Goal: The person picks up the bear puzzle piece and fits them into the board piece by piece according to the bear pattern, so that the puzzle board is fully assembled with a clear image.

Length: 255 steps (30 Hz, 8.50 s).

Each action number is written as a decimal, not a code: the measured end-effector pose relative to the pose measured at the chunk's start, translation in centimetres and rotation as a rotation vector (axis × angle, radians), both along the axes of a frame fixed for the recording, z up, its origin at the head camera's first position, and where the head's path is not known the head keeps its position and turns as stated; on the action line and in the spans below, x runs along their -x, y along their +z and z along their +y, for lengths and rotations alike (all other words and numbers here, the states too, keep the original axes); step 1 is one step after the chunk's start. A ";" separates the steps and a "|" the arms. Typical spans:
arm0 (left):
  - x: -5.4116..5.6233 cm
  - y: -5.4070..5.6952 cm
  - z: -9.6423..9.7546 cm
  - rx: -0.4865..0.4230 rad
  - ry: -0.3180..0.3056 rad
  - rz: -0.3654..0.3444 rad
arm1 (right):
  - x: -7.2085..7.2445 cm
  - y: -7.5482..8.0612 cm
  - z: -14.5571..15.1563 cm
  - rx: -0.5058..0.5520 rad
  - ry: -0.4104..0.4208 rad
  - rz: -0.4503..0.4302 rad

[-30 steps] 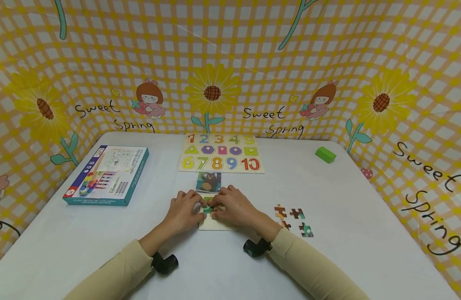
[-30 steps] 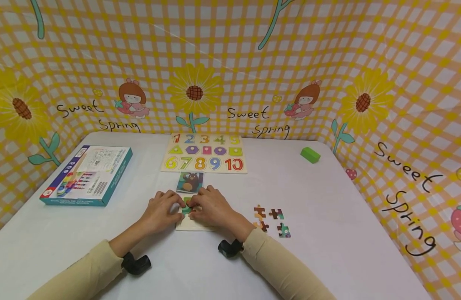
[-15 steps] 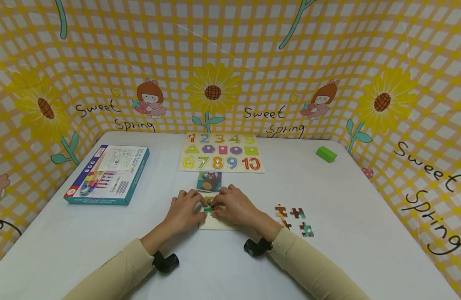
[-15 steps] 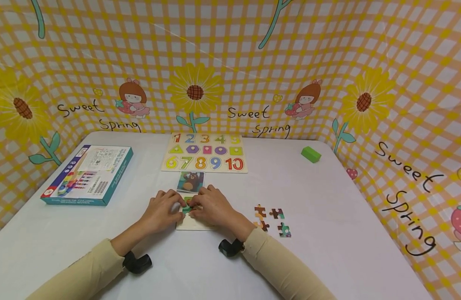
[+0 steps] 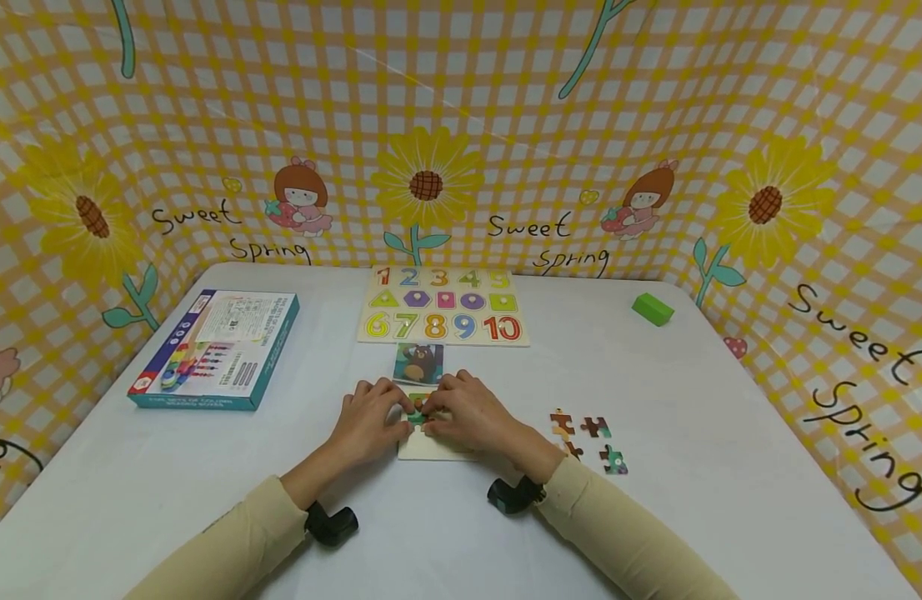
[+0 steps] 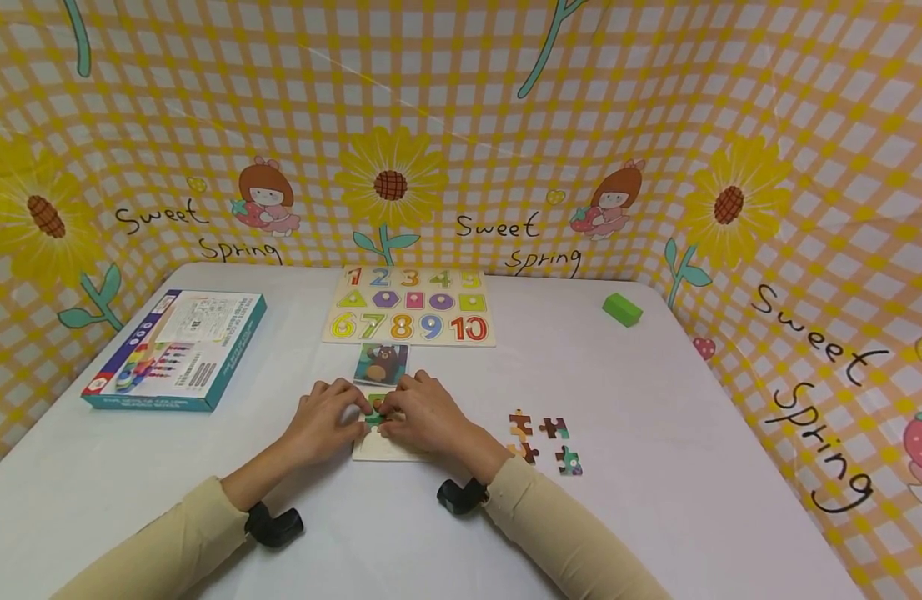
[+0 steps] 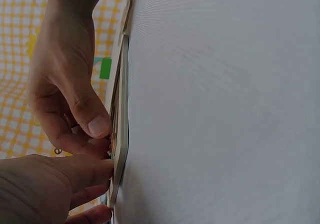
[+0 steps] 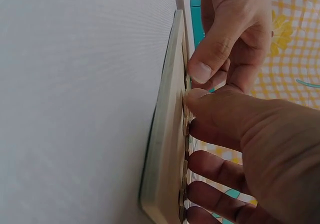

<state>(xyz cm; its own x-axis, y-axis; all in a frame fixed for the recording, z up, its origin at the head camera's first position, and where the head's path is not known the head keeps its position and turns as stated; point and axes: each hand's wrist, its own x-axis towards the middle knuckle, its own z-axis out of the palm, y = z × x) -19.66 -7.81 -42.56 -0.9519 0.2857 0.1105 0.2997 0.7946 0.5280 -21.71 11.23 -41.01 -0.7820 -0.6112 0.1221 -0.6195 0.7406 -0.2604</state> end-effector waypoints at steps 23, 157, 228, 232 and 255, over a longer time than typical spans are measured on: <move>0.1 0.0 0.0 -0.017 -0.002 -0.003 | -1.2 2.1 3.4 0.060 -0.072 -0.076; 0.4 0.0 -0.3 -0.080 -0.010 -0.039 | -0.8 0.5 3.0 0.025 -0.078 0.017; 0.0 0.2 2.3 -0.005 -0.055 0.045 | -0.6 0.0 2.5 -0.035 -0.080 0.040; 0.0 0.1 2.3 -0.004 -0.059 0.047 | -0.6 0.2 2.6 -0.032 -0.091 -0.003; 0.0 -0.2 2.3 -0.021 -0.054 0.044 | -1.8 2.9 10.9 0.057 -0.226 -0.069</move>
